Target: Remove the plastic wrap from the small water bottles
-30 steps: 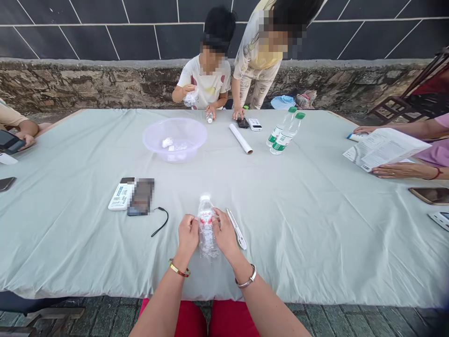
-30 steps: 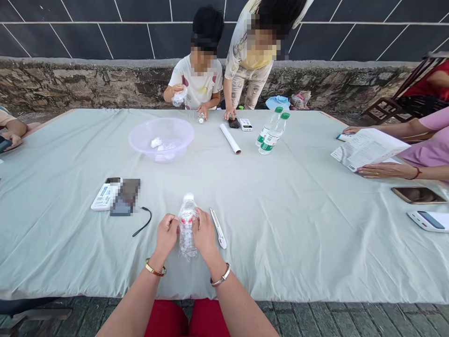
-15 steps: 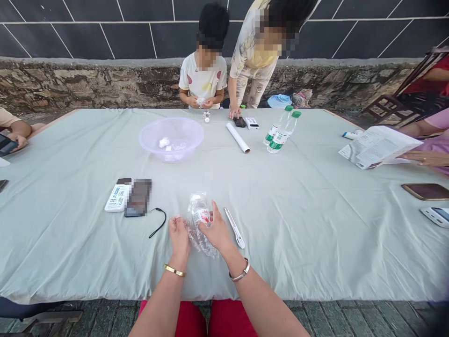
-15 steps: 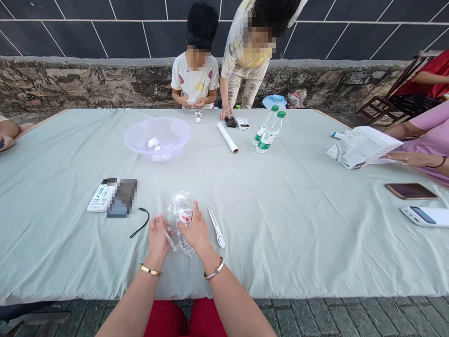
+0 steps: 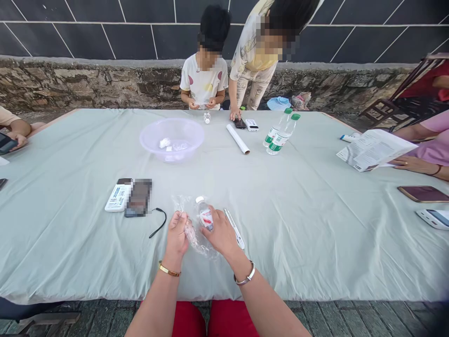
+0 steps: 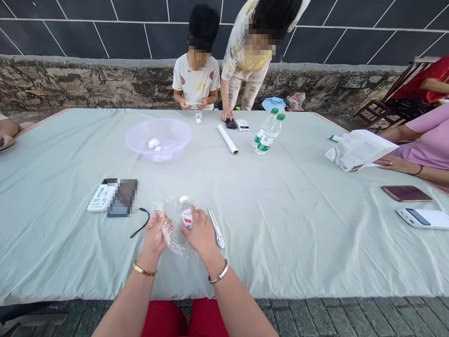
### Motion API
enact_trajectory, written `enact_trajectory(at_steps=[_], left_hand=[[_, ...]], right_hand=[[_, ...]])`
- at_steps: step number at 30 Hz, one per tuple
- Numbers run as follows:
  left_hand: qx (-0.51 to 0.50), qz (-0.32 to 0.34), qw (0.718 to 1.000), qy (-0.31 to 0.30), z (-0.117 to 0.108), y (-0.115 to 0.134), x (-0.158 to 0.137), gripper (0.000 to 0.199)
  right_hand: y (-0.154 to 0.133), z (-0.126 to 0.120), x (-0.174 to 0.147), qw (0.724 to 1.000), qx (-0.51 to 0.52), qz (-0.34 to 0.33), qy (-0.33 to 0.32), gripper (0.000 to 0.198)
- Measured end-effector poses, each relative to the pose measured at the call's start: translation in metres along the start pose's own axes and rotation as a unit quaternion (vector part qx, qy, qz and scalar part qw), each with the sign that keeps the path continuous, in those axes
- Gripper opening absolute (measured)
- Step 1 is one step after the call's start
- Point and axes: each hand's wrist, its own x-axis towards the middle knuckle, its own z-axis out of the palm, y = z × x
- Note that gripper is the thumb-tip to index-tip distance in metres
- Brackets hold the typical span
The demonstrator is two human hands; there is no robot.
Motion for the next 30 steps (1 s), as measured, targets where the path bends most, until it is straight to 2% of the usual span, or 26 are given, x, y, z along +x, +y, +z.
enact_trajectory(at_steps=[4,7,9,12,14,18,20,22,25,28,30], left_hand=[[-0.056,0.028,0.996,0.070,-0.020,0.011,0.010,0.043],[-0.044,0.031,0.994,0.095,-0.034,0.016,0.017,0.039],[-0.024,0.029,0.992,0.121,-0.038,0.018,0.019,0.036],[0.007,0.033,0.984,0.175,-0.039,0.022,0.018,0.032],[0.033,0.036,0.980,0.192,-0.039,0.026,0.017,0.030],[0.099,0.075,0.977,0.175,-0.043,0.038,0.014,0.032],[0.171,0.109,0.965,0.164,-0.049,0.048,0.012,0.033],[0.287,0.137,0.935,0.155,-0.054,0.059,0.011,0.032],[0.442,0.161,0.875,0.117,-0.057,0.075,0.007,0.028],[0.479,0.189,0.855,0.056,-0.050,0.083,0.001,0.028],[0.478,0.213,0.851,0.052,-0.044,0.084,-0.003,0.029]], right_hand=[[0.012,-0.006,-0.001,0.998,0.028,0.063,-0.007,0.059],[0.013,-0.005,-0.002,0.999,0.002,0.049,0.015,0.052],[0.009,-0.004,-0.002,0.999,-0.012,0.035,0.025,0.059],[0.004,-0.003,-0.003,0.999,0.001,0.035,-0.006,0.072],[0.004,-0.006,-0.004,0.999,0.004,0.045,-0.017,0.070],[0.012,-0.020,-0.004,0.995,-0.022,0.092,-0.034,0.064],[0.016,-0.026,-0.004,0.993,-0.039,0.106,-0.030,0.061],[0.016,-0.028,-0.006,0.993,-0.071,0.092,-0.007,0.057],[0.004,-0.024,-0.009,0.994,-0.101,0.043,0.013,0.054],[-0.015,-0.016,-0.008,0.995,-0.092,0.017,-0.015,0.070],[-0.022,-0.014,-0.004,0.994,-0.082,0.040,-0.051,0.084]])
